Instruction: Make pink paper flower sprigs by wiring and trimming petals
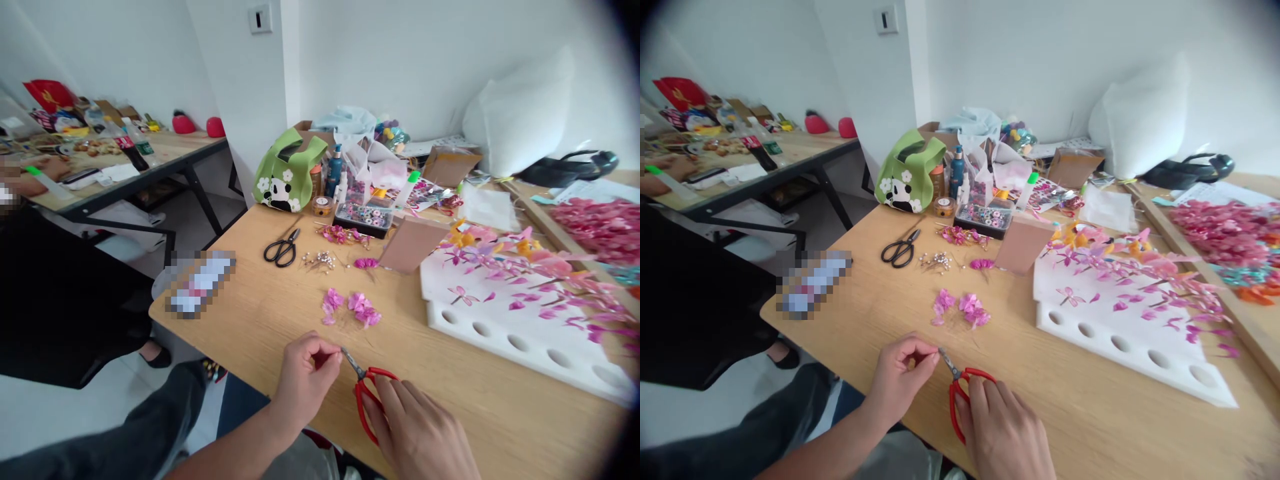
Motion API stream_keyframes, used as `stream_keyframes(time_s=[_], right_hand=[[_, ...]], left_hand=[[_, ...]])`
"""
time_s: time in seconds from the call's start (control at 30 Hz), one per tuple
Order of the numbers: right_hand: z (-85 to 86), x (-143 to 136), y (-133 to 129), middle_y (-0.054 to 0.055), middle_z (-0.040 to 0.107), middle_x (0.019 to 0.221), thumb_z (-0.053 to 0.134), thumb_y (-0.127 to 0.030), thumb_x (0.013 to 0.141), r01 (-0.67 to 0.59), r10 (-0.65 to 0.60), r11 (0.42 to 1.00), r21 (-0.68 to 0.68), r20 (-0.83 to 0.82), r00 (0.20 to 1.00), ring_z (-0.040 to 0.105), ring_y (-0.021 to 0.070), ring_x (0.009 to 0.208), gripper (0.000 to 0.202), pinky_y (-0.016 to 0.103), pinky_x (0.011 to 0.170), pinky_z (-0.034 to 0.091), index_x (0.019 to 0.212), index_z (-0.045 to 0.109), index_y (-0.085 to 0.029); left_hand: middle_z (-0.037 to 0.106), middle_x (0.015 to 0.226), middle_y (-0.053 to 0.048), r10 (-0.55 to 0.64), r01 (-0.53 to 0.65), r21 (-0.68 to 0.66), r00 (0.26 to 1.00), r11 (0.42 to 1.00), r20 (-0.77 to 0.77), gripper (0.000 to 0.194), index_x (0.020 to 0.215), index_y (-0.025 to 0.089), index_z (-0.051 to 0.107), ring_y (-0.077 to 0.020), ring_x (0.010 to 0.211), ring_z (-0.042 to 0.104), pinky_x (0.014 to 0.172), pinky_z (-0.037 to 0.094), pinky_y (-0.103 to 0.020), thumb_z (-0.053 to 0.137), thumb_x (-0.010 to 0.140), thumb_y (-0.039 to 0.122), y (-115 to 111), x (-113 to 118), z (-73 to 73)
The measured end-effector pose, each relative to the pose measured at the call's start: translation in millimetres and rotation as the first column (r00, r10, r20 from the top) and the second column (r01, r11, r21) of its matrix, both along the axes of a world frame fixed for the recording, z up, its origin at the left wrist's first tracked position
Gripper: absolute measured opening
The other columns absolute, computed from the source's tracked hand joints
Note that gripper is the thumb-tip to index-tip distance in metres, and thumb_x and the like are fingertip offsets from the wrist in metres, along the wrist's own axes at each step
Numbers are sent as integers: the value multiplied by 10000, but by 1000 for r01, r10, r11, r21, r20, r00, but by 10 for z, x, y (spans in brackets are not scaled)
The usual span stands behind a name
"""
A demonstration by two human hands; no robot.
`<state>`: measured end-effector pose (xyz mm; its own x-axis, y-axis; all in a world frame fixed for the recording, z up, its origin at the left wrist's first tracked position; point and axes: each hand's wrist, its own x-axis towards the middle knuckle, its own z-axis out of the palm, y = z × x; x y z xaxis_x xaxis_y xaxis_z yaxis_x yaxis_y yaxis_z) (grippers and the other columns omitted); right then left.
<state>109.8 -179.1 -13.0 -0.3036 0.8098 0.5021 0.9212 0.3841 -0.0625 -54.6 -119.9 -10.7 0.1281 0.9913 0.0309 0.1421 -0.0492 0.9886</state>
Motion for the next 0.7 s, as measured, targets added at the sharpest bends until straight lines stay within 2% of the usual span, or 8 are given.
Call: stream_keyframes(time_s=[0.13,0.2,0.27,0.37,0.47,0.57,0.63,0.7], right_hand=[[-38,-8,-3,-10,555,544,323,-242,985,-3,3,1000,2,-26,1000,531,141,434,322,273,474,298,747,537,-202],[-61,-9,-24,-14,565,540,334,-259,985,-13,9,999,-39,-91,996,545,136,429,320,262,454,307,739,532,-209],[-72,-9,-54,-18,583,549,353,-285,981,-41,11,987,-154,-193,981,558,126,436,303,238,443,328,742,526,-215],[-48,-8,-91,-35,580,532,399,-324,970,-95,-58,919,-382,-371,927,547,105,425,296,193,428,363,707,494,-224],[0,27,-96,-54,533,470,412,-354,966,-108,-146,871,-479,-463,874,509,98,379,324,175,395,368,672,470,-231],[10,149,-101,-44,579,502,410,-347,964,-73,-102,899,-432,-368,924,563,112,404,278,181,394,384,728,502,-233],[-35,296,-134,-31,626,542,388,-346,966,-18,-60,939,-344,-214,975,610,132,421,254,201,377,380,783,527,-238],[-127,488,-201,-15,648,556,359,-351,967,57,-73,969,-239,-59,996,627,159,415,268,232,360,369,821,554,-240]], left_hand=[[566,612,-13,-2,2,-3,1000,1000,-8,147,633,164,659,-125,575,502,569,390,-226,616,770,193,1,-2,8],[568,612,-14,-5,5,-11,1000,1000,-8,154,630,165,658,-126,575,499,566,385,-227,612,773,196,0,-2,14],[575,617,-18,-4,4,-26,1000,1000,-3,157,626,164,657,-127,577,497,564,379,-229,612,772,198,0,-3,17],[585,632,-25,-15,16,-65,1000,998,26,147,630,158,660,-130,592,496,576,378,-234,621,763,206,10,-9,14],[571,625,-20,-22,35,-155,996,987,83,135,644,147,672,-125,590,480,571,366,-236,651,741,239,35,-17,4],[529,564,5,-18,74,-296,982,952,186,160,657,136,672,-104,542,438,531,327,-228,689,705,287,63,-23,-14],[504,520,21,-12,117,-376,963,919,271,191,661,131,663,-90,509,417,511,302,-222,710,685,314,80,-30,-34],[499,501,27,-2,167,-434,934,885,357,210,664,125,656,-78,485,408,494,285,-216,724,673,324,98,-40,-62]])
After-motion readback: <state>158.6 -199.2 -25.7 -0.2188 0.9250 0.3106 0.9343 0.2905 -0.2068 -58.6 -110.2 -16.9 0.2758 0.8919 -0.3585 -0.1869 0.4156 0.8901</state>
